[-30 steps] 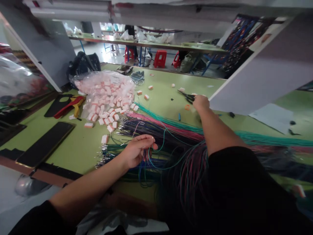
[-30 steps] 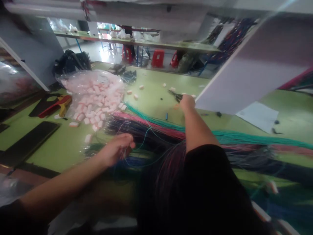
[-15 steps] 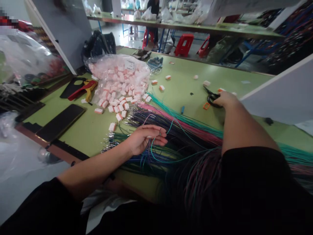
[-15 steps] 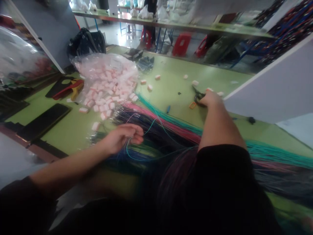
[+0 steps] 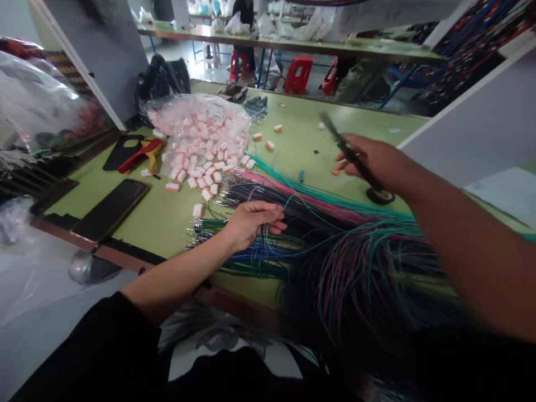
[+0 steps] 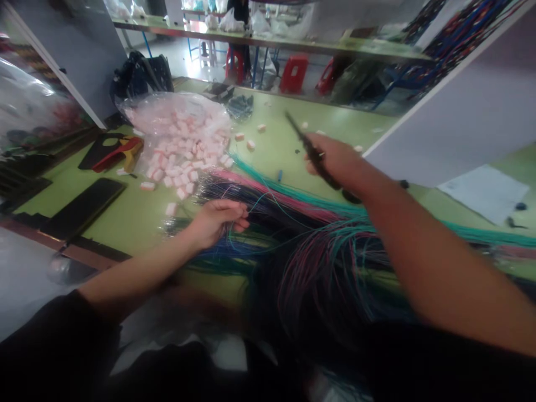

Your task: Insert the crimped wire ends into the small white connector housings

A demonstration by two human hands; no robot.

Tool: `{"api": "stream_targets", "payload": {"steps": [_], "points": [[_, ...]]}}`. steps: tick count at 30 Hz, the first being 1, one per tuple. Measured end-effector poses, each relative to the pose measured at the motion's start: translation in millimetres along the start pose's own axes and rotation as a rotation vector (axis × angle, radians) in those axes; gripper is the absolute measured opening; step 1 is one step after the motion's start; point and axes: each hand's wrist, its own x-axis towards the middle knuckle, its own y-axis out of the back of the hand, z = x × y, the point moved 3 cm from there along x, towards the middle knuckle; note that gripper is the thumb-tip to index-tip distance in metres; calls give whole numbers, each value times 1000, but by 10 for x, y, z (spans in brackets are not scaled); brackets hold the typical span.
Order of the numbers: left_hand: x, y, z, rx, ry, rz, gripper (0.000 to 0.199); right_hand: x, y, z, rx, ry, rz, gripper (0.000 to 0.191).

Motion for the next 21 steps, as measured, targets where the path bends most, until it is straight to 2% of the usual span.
{"api": "stream_targets", "payload": {"steps": [1, 3, 5, 8, 12, 21], "points": [[-9, -5, 2, 11, -3, 4, 9, -183, -26, -141, 54, 89, -83, 57], [-21, -9, 1, 33, -9, 4, 10, -521, -105, -320, 67, 204, -97, 58], [-28, -6, -8, 48, -14, -3, 9, -789, -234, -395, 23, 283, -92, 61], [-32, 5, -22, 79, -29, 0, 6, -1026, -403, -412, -71, 340, -53, 64], [-34, 5, -21, 126, -61, 4, 7, -1110, -484, -434, -170, 348, -11, 61], [-48, 20, 16, 202, -129, 14, 6, -1132, -507, -488, -230, 357, 12, 63]]}}
